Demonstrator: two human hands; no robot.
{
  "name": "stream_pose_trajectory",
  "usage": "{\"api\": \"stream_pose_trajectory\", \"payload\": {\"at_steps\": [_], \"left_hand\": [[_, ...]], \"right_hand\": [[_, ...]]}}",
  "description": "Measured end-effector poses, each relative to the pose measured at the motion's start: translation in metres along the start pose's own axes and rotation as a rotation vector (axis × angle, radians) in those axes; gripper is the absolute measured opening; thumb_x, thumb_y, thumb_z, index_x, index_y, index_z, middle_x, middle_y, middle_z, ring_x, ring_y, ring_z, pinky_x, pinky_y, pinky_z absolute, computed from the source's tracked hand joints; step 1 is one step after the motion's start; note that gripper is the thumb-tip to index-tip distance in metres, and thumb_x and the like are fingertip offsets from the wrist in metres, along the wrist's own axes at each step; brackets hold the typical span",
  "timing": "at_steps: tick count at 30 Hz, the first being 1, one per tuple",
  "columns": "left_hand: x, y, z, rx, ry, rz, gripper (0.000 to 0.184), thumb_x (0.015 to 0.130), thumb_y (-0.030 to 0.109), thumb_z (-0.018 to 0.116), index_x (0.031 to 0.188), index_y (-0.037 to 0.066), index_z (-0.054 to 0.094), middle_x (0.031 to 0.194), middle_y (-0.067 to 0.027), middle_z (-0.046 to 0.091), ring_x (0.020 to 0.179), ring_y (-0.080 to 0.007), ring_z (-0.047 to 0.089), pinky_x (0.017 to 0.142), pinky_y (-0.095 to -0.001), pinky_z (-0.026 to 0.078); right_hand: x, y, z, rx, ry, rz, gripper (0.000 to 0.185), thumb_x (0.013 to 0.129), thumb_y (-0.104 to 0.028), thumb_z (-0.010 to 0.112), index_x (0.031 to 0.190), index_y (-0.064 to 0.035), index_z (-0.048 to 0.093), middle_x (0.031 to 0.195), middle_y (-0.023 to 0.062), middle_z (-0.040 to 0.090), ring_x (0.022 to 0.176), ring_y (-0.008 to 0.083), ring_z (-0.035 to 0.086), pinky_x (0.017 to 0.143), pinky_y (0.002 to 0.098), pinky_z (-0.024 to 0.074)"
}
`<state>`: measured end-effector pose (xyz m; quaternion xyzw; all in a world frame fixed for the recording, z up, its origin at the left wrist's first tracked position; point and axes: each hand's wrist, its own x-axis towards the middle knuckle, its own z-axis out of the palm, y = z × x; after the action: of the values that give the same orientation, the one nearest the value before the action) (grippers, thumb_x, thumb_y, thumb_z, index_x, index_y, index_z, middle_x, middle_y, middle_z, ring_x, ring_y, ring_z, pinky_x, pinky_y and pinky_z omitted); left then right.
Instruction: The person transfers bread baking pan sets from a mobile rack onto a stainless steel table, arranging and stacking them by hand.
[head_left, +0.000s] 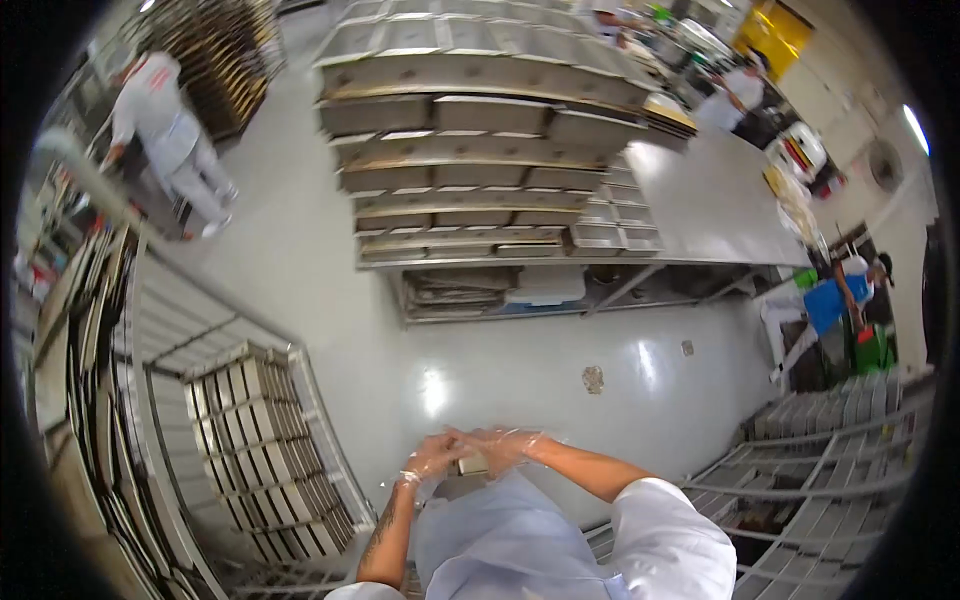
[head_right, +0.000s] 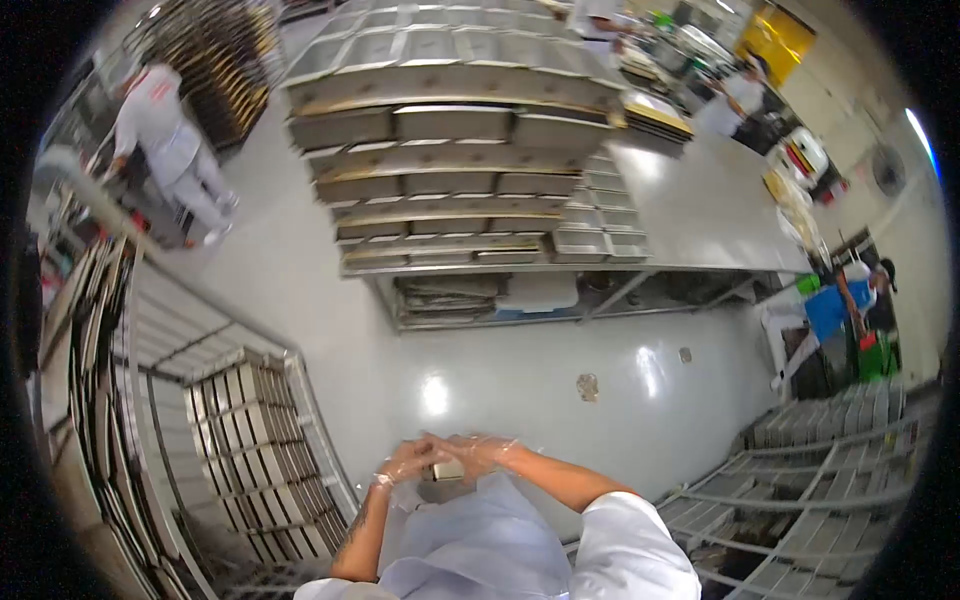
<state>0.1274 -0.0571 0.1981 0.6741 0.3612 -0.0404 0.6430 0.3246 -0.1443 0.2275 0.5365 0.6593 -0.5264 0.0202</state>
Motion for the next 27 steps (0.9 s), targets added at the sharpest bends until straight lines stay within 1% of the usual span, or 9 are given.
{"api": "stream_pose_trajectory", "payload": {"at_steps": [3, 7, 9, 13, 15, 17, 22, 25, 27], "left_hand": [[0.045, 0.027, -0.002, 0.014, 0.235, 0.104, 0.066, 0.084, 0.047, 0.072, 0.131, 0.002, 0.058, 0.131, -0.0162, 0.06, 0.125, -0.0254, 0.054, 0.107, -0.0344, 0.041], [0.078, 0.06, -0.016, -0.28, 0.356, 0.02, 0.061, 0.089, 0.041, 0.069, 0.135, 0.002, 0.055, 0.129, -0.0125, 0.061, 0.118, -0.0241, 0.059, 0.094, -0.0391, 0.049], [0.096, 0.019, -0.021, -0.371, 0.34, -0.04, 0.061, 0.089, 0.041, 0.07, 0.131, -0.001, 0.056, 0.127, -0.0156, 0.061, 0.112, -0.0235, 0.06, 0.088, -0.0376, 0.051], [0.101, -0.123, -0.024, 0.154, 0.224, -0.243, 0.036, 0.095, 0.036, 0.057, 0.102, 0.002, 0.06, 0.091, -0.0122, 0.065, 0.08, -0.0213, 0.064, 0.068, -0.0364, 0.052], [0.071, -0.177, -0.004, 0.278, 0.159, -0.231, 0.032, 0.098, 0.03, 0.051, 0.08, 0.007, 0.062, 0.069, -0.008, 0.064, 0.065, -0.0195, 0.063, 0.061, -0.0351, 0.051], [0.047, -0.179, 0.022, 0.265, 0.084, -0.396, 0.031, 0.098, 0.03, 0.05, 0.081, 0.008, 0.063, 0.069, -0.0078, 0.064, 0.065, -0.0198, 0.064, 0.062, -0.0354, 0.051], [0.063, -0.147, 0.079, 0.198, -0.008, -0.575, 0.029, 0.097, 0.03, 0.049, 0.083, 0.009, 0.064, 0.071, -0.0075, 0.065, 0.066, -0.0205, 0.065, 0.065, -0.036, 0.052], [0.111, -0.123, 0.085, 0.227, -0.016, -0.546, 0.028, 0.096, 0.03, 0.048, 0.085, 0.01, 0.065, 0.071, -0.0073, 0.066, 0.066, -0.0209, 0.065, 0.067, -0.0363, 0.053], [0.168, -0.109, 0.078, 0.295, 0.002, -0.48, 0.028, 0.096, 0.029, 0.047, 0.086, 0.011, 0.065, 0.072, -0.0072, 0.067, 0.066, -0.0212, 0.066, 0.068, -0.0365, 0.053]], "right_hand": [[-0.068, 0.058, 0.005, 0.179, 0.275, 0.05, 0.111, 0.06, -0.028, 0.081, 0.153, -0.0181, 0.02, 0.13, 0.0226, 0.056, 0.119, 0.0378, 0.055, 0.099, 0.0469, 0.0472], [-0.195, 0.079, -0.022, 0.454, 0.596, 0.437, 0.102, 0.058, -0.034, 0.079, 0.145, -0.0073, 0.034, 0.118, 0.0231, 0.063, 0.112, 0.0382, 0.06, 0.094, 0.0465, 0.0496], [-0.234, 0.122, -0.008, 0.469, 0.783, 0.688, 0.097, 0.059, -0.033, 0.08, 0.141, -0.0037, 0.037, 0.106, 0.0218, 0.067, 0.103, 0.0381, 0.063, 0.09, 0.0445, 0.0513], [-0.321, 0.184, 0.012, 0.733, 1.476, 0.654, 0.078, 0.062, -0.021, 0.078, 0.133, -0.0069, 0.048, 0.1, 0.0118, 0.066, 0.091, 0.023, 0.064, 0.082, 0.0389, 0.0536], [-0.378, 0.172, -0.016, 0.713, 1.673, 0.668, 0.075, 0.062, -0.018, 0.077, 0.13, -0.0029, 0.05, 0.101, 0.0124, 0.066, 0.092, 0.0206, 0.063, 0.082, 0.0369, 0.0535], [-0.436, 0.17, -0.034, 0.61, 1.697, 0.771, 0.073, 0.062, -0.015, 0.076, 0.128, 0.0015, 0.05, 0.102, 0.0104, 0.066, 0.092, 0.0195, 0.062, 0.082, 0.0352, 0.0521], [-0.517, 0.168, -0.11, 0.404, 2.231, 0.405, 0.068, 0.066, -0.011, 0.075, 0.128, 0.0027, 0.051, 0.115, 0.0098, 0.061, 0.101, 0.0196, 0.058, 0.089, 0.0314, 0.0462], [-0.52, 0.22, -0.148, 0.61, 2.407, 0.157, 0.075, 0.07, -0.015, 0.071, 0.138, 0.0017, 0.044, 0.116, 0.0099, 0.057, 0.102, 0.0213, 0.056, 0.089, 0.0341, 0.0459], [-0.509, 0.293, -0.174, 0.912, 2.532, -0.094, 0.062, 0.072, -0.016, 0.068, 0.13, -0.002, 0.05, 0.113, 0.0082, 0.058, 0.1, 0.0233, 0.058, 0.09, 0.0368, 0.0475]]}}
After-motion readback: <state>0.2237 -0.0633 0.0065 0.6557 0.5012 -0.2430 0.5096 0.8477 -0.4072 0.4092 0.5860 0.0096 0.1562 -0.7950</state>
